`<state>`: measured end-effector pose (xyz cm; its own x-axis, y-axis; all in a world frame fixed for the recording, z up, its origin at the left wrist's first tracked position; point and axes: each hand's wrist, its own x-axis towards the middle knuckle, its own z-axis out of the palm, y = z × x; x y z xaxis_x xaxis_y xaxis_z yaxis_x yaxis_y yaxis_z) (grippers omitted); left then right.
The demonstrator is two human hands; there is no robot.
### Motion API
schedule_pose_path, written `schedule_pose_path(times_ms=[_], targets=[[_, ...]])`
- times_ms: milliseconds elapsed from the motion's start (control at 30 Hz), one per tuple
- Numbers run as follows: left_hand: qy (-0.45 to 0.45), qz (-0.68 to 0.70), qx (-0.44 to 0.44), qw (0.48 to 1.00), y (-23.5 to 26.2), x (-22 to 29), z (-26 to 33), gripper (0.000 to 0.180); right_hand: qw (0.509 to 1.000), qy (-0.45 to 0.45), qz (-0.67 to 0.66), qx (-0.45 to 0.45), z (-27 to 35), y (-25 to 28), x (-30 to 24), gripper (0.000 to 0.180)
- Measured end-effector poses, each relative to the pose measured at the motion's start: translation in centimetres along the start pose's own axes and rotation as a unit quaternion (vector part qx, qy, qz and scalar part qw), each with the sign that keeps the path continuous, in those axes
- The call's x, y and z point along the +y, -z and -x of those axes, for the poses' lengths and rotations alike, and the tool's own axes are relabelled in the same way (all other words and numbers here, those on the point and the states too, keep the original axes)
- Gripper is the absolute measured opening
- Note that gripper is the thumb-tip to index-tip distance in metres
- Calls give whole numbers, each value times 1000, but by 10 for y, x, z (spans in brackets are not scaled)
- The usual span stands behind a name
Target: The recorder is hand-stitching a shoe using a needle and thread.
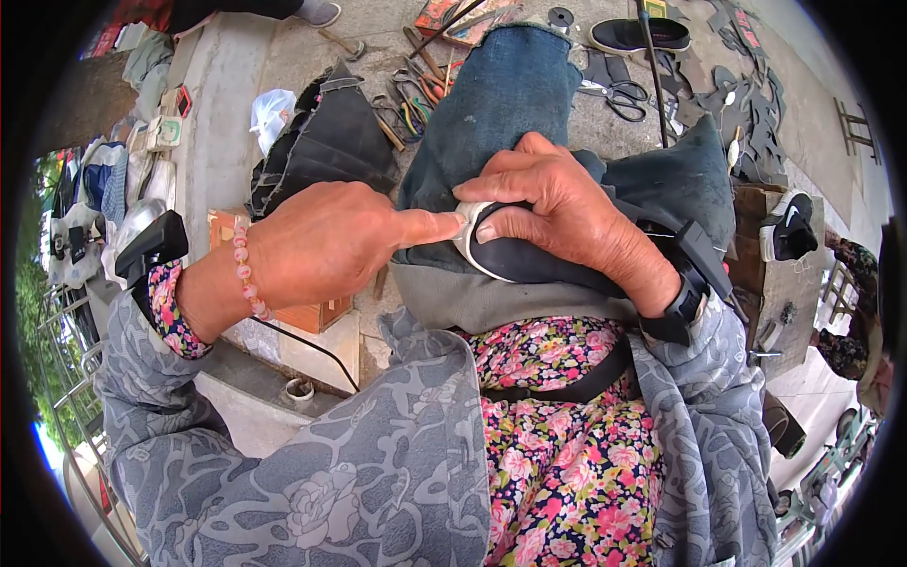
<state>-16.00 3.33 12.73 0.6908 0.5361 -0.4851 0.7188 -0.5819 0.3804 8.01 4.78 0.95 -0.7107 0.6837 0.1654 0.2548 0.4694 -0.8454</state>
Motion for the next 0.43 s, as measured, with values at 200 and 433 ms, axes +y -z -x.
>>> schedule_pose_path(times_ms=[200, 433], targets=[[-2, 57, -48, 997, -2, -7, -5, 54, 1000, -11, 15, -8, 0, 0, -1, 38], [-2, 84, -23, 996, -2, -5, -10, 48, 1000, -3, 15, -10, 1, 1, 0, 38]])
